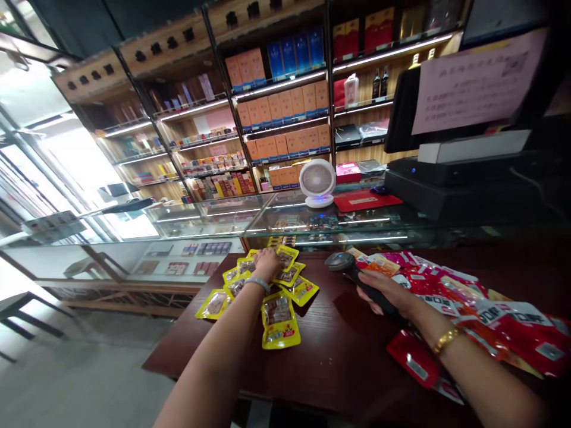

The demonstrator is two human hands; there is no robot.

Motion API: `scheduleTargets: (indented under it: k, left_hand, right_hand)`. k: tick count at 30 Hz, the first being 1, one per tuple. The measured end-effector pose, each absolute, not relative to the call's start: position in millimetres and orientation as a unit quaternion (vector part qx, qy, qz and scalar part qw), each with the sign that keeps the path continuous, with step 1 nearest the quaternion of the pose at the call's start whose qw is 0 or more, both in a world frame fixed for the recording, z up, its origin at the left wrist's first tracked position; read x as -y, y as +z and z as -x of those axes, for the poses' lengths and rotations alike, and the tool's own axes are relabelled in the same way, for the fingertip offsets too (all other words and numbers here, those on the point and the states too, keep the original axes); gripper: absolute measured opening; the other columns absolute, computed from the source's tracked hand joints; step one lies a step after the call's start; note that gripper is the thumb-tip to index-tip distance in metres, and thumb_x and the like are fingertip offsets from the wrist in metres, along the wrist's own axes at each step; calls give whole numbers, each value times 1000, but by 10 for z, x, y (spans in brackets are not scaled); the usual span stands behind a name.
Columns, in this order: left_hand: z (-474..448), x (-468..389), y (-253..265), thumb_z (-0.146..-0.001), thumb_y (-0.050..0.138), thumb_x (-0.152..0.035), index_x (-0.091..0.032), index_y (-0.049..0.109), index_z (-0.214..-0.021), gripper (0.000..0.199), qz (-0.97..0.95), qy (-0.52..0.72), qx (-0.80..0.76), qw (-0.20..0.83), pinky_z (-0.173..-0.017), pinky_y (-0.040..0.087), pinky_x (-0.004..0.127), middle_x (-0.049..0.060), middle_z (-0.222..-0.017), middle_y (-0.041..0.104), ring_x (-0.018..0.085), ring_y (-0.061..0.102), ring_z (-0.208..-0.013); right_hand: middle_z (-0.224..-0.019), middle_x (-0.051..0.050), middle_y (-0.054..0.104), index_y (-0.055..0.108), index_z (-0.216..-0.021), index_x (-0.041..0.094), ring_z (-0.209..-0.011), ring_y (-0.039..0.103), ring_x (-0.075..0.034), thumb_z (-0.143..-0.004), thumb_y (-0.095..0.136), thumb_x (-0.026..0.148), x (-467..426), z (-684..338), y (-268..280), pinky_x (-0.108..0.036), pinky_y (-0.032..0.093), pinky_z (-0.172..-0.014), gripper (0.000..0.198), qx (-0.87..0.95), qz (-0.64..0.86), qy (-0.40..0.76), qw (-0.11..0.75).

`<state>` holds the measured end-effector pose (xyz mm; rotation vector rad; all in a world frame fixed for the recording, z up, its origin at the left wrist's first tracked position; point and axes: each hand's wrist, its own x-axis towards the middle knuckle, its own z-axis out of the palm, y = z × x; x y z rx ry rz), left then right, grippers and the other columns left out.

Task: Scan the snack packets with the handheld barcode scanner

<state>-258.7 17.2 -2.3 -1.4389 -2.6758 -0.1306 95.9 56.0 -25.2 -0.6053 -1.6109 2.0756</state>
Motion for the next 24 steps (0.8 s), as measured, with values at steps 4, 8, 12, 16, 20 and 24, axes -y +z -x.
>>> scheduleTargets:
  k: [4, 8, 12, 16, 20, 24]
  left_hand:
    - [2549, -165, 11, -68, 74, -44, -16, 57, -113, 56, 495, -108, 860, 68, -93, 42, 38, 17, -114, 66, 32, 58, -112]
    - [2563, -189, 48, -77, 66, -24, -17, 60, -111, 35, 473, -268, 840, 6, -87, 45, 36, 16, -111, 68, 30, 63, -106]
    - [2421, -255, 17, -87, 51, -18, -19, 63, -113, 29, 480, -355, 802, -16, -87, 47, 31, 10, -114, 69, 23, 63, -106]
    - [1979, -334, -114, -88, 48, -19, -19, 65, -109, 27, 511, -460, 724, -63, -84, 48, 29, 7, -107, 71, 19, 65, -96]
    - [1457, -402, -217, -87, 49, -20, -18, 66, -102, 24, 521, -552, 638, -132, -81, 49, 30, 7, -98, 71, 19, 65, -89]
    - [1114, -481, -243, -83, 51, -15, -17, 66, -101, 24, 523, -573, 598, -202, -79, 49, 27, 6, -94, 71, 17, 64, -84]
  right_hand:
    - [-56, 6, 59, 51, -100, 19, -28, 49, -7, -86, 61, 55, -544, -944, -127, -16, 38, -29, 40, 598, 233, 734, 223]
    - [-58, 6, 61, 51, -102, 20, -29, 49, -7, -86, 61, 54, -472, -969, 6, -16, 38, -29, 39, 613, 246, 717, 221]
    - [-57, 6, 60, 51, -104, 20, -29, 50, -7, -87, 60, 56, -376, -1006, 59, -15, 37, -28, 41, 620, 243, 711, 225]
    - [-55, 7, 59, 51, -98, 19, -29, 50, -7, -86, 61, 56, -303, -1013, 73, -14, 37, -28, 40, 616, 241, 713, 232]
    - [-55, 6, 60, 51, -91, 19, -28, 50, -7, -83, 64, 57, -275, -1050, 90, -15, 35, -27, 41, 610, 258, 712, 232]
    - [-53, 6, 60, 54, -95, 19, -28, 50, -8, -82, 65, 56, -267, -1175, 96, -15, 35, -27, 41, 603, 282, 708, 238]
